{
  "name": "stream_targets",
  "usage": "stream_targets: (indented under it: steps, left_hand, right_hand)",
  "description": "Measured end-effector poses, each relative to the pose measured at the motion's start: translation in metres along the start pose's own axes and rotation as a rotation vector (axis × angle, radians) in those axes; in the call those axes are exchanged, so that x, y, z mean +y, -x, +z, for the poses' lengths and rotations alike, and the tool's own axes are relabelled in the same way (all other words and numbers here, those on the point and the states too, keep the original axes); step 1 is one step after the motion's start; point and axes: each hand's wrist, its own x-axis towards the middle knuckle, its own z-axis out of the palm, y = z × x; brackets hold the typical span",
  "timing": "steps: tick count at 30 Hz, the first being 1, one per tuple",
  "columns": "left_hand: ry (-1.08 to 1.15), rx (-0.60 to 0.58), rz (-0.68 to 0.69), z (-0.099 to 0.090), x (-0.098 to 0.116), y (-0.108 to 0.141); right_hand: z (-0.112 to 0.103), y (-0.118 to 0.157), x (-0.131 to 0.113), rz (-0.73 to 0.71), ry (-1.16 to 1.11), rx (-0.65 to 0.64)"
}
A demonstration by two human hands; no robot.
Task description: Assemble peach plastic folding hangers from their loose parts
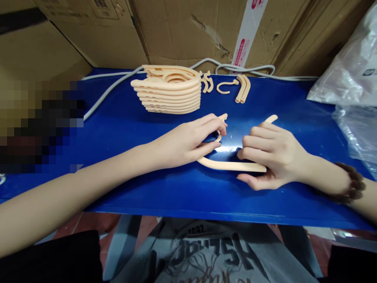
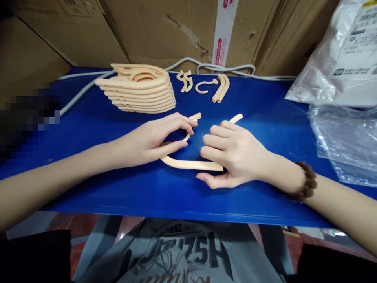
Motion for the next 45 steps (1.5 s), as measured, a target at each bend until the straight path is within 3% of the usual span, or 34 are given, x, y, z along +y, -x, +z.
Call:
stream_targets:
  steps: [22, 30, 34, 40, 42, 45]
  left_hand:
    - [-0.034, -0.023, 0.027, 0.0017, 0.0060, -0.0016]
    - [-0.050, -0.026, 0.001, 0.0022, 0.0058, -0.0013]
    - [-0.062, -0.014, -0.011, 0.0026, 0.0031, -0.0005]
    - [-0.076, -0.003, -0.031, 0.0031, 0.0000, 0.0001]
    - [-0.080, -0.006, -0.038, 0.0028, 0.0004, -0.0001]
    - [-0.090, -0.008, -0.047, 0.0027, 0.0005, -0.0003]
  right_hand:
    - [-0.0012, 0.0018, 0.0065, 0.021, 0.142, -0.061]
    - [0.0006, 0.0016, 0.0065, 0.154, 0.240, 0.043]
    - [-0.0019, 0.0016, 0.0045, 0.302, 0.306, 0.002]
    - [-0.0039, 0.0026, 0.0015, 0.330, 0.412, -0.023]
    - [-0.0031, 0.0014, 0.0016, 0.318, 0.433, -0.034]
    - [-0.0007, -0.0001, 0.0035, 0.183, 0.403, -0.035]
